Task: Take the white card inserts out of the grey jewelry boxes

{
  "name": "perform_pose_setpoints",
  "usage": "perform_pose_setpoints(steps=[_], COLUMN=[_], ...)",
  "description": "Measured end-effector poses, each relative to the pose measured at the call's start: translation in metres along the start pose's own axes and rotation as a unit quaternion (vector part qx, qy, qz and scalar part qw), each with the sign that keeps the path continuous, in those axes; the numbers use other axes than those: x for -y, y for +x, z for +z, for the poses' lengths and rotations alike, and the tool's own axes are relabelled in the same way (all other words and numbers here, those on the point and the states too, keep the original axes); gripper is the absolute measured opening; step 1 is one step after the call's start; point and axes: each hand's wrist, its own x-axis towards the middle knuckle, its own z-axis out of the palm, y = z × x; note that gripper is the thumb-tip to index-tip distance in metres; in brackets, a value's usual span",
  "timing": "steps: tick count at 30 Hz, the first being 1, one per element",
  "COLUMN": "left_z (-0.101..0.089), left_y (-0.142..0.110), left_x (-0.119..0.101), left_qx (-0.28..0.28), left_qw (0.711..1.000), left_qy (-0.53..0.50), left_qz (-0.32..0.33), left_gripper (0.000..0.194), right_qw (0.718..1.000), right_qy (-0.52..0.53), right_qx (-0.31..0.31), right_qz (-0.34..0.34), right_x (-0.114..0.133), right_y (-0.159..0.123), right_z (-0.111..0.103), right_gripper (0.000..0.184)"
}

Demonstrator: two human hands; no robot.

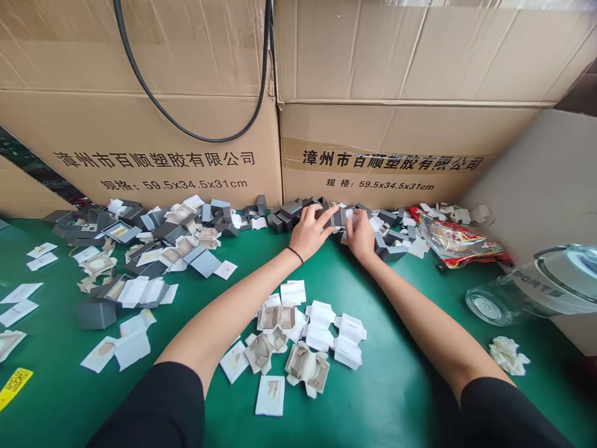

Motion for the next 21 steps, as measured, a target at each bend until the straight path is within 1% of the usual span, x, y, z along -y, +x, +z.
perform_pose_setpoints(steps=[3, 5, 8, 11, 13, 15, 17, 19, 21], left_z=[0.006, 0.006, 0.005, 0.005, 0.004, 0.001, -0.003, -0.008, -0.013], left_y=[0.000, -0.001, -0.003, -0.004, -0.004, -0.006, -0.012, -0.020, -0.030], left_x=[-0.010, -0.013, -0.014, -0.014, -0.015, -0.015, -0.012, -0.009, -0.004], left_qx=[0.033, 0.047, 0.070, 0.093, 0.112, 0.137, 0.154, 0.158, 0.167], left_qw=[0.996, 0.992, 0.989, 0.989, 0.989, 0.987, 0.984, 0.982, 0.979], left_qy=[0.070, 0.099, 0.115, 0.103, 0.089, 0.074, 0.063, 0.061, 0.055], left_qz=[0.052, 0.065, 0.061, 0.052, 0.044, 0.047, 0.061, 0.081, 0.102], left_gripper=[0.042, 0.044, 0.048, 0.052, 0.052, 0.051, 0.047, 0.043, 0.039], right_qw=[0.997, 0.992, 0.991, 0.990, 0.989, 0.987, 0.986, 0.984, 0.985], right_qy=[-0.063, -0.094, -0.099, -0.096, -0.096, -0.086, -0.061, -0.035, -0.035], right_qx=[0.028, 0.032, -0.003, -0.056, -0.077, -0.087, -0.079, -0.038, 0.004], right_qz=[-0.043, -0.076, -0.095, -0.085, -0.085, -0.102, -0.137, -0.172, -0.171], right_x=[-0.015, -0.021, -0.023, -0.018, -0.012, -0.006, -0.001, 0.004, 0.008], right_y=[0.000, 0.001, 0.001, -0.002, -0.005, -0.010, -0.015, -0.019, -0.023], right_z=[0.001, 0.003, 0.004, 0.001, -0.003, -0.006, -0.006, -0.002, 0.003], right_gripper=[0.031, 0.033, 0.043, 0.053, 0.054, 0.053, 0.046, 0.038, 0.031])
